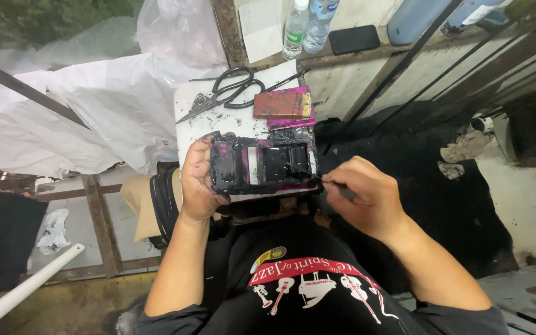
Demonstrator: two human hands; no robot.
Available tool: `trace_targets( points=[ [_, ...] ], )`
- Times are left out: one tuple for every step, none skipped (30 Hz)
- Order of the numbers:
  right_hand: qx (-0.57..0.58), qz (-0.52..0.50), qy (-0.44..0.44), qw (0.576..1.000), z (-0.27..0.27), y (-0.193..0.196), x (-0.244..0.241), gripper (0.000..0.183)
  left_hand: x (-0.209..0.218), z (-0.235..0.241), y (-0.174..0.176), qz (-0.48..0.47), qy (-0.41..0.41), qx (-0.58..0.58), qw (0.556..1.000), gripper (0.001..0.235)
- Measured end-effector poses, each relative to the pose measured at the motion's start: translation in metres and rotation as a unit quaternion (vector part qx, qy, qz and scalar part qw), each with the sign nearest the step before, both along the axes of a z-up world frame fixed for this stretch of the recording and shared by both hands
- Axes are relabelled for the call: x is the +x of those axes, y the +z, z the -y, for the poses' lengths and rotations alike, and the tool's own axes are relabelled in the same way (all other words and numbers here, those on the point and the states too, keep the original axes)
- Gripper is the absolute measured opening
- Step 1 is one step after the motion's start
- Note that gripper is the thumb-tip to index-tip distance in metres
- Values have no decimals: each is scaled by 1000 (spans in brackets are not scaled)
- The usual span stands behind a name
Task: Cleaning and refilling a small handheld edge-dyeing machine with liquid dye at a workbench.
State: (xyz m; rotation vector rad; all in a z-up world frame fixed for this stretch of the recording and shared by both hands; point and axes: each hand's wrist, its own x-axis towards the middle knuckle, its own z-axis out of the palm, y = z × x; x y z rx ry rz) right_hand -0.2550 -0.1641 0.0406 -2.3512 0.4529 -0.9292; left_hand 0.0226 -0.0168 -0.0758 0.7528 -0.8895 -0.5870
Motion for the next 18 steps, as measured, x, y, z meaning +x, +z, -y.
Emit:
trace_targets(
  points=[
    [-4,32,-4,999,2,-2,4,10,0,1,0,-4,-13,4,1000,117],
    [-5,34,-5,999,2,-4,9,10,-4,4,1,-2,-14,4,1000,117],
    [-3,56,0,998,2,-7,14,9,-8,6,2,-10,-24,0,1000,117],
    [-1,77,6,997,3,-9,20,8,-11,8,3,-18,-34,-3,999,116],
    [-1,79,6,997,2,-7,24,8,-13,10,6,-16,-34,-3,999,116],
    [10,107,20,994,1,-4,28,10,-14,12,9,-19,-44,-3,999,117],
    [22,133,35,990,0,-2,33,12,-16,13,11,-23,-53,-3,998,117],
    [22,135,35,990,1,-2,34,12,-19,14,17,-22,-53,-3,998,117],
    [26,144,41,988,1,-3,35,11,-22,14,23,-25,-60,0,998,116],
    [30,154,46,987,1,-3,36,11,-25,15,29,-28,-67,3,997,114],
    [30,154,47,986,2,-3,37,11,-27,14,30,-27,-66,3,997,114],
    [31,157,53,986,3,-3,38,12,-28,14,31,-27,-66,2,997,115],
    [33,160,59,985,3,-2,38,12,-30,14,32,-27,-68,1,997,115],
    [33,161,60,985,3,-3,38,12,-29,15,31,-26,-67,1,997,115],
    [39,162,65,984,2,-4,38,11,-28,15,29,-24,-67,4,997,116],
    [45,164,70,983,2,-5,38,10,-26,16,28,-23,-68,6,997,117],
    [46,164,70,983,1,-3,37,10,-28,16,29,-23,-67,7,997,117],
    [54,160,84,982,1,-1,37,12,-29,16,30,-28,-66,6,997,116]
  ],
)
